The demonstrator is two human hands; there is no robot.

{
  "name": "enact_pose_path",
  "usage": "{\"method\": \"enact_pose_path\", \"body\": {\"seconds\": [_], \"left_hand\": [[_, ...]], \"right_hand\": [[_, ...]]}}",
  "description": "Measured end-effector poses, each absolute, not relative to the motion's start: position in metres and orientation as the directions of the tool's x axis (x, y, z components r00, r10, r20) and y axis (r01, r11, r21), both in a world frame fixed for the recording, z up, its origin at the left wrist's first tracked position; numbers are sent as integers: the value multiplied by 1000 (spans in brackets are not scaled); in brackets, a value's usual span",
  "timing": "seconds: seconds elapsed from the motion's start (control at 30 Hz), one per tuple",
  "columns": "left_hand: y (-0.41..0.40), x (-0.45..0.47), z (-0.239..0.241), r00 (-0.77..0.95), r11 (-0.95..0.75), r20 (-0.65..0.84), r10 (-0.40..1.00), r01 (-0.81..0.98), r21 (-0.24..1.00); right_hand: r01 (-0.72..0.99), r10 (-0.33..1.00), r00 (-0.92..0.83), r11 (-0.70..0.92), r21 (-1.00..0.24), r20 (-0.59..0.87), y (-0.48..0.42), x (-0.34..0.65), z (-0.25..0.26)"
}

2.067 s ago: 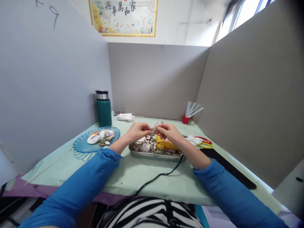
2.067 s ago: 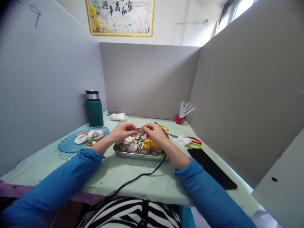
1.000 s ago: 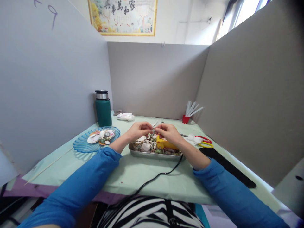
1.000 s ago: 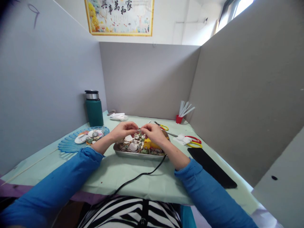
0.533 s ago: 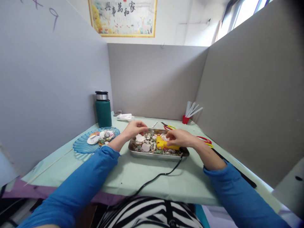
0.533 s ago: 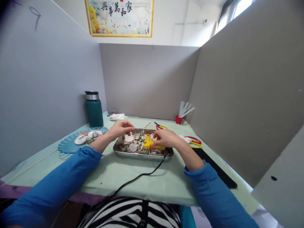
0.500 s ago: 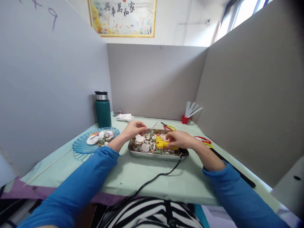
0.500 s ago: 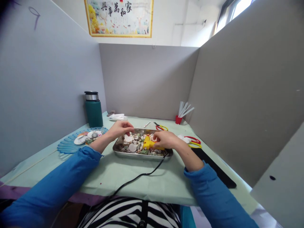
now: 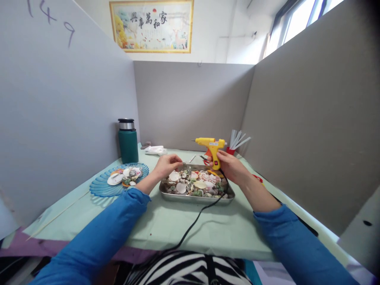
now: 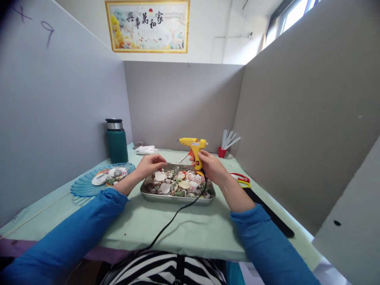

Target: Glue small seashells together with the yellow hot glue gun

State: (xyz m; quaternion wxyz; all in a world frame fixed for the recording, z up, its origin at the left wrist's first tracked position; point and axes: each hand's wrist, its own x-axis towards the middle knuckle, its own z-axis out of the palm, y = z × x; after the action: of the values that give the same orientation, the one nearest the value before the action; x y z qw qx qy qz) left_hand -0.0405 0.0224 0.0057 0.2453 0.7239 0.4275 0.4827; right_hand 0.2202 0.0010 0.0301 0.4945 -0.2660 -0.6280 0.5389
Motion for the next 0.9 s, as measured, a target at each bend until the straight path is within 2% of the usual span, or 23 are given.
{"method": "enact_pose_path", "body": {"seconds": [0.03,0.1,0.2,0.3,0.47,0.73,0.9], "left_hand": [[22,-40,6,158,-531,513,844,380,757],[21,-40,6,136,-560,555,821,387,733],[20,-42,7,105,-598,630,770,466,653],[18,-44,9,104,-628,727,678,596,500],[12,-46,13,151,-659,828,539,688,304],[11,-47,15,164,-654,871,462,726,210],[10,-46,15,167,-656,877,451,728,198]], "right_hand": [[-268,859,-378,254,-929,344,-1,216,29],[-288,858,-364,266,-920,362,-7,208,27],[-112,866,-322,366,-924,382,-11,200,21],[73,884,-304,392,-917,354,-9,199,15],[147,904,-284,369,-918,318,-3,199,8],[136,886,-335,382,-914,320,-4,200,8],[127,879,-349,387,-913,324,-3,200,7]]}}
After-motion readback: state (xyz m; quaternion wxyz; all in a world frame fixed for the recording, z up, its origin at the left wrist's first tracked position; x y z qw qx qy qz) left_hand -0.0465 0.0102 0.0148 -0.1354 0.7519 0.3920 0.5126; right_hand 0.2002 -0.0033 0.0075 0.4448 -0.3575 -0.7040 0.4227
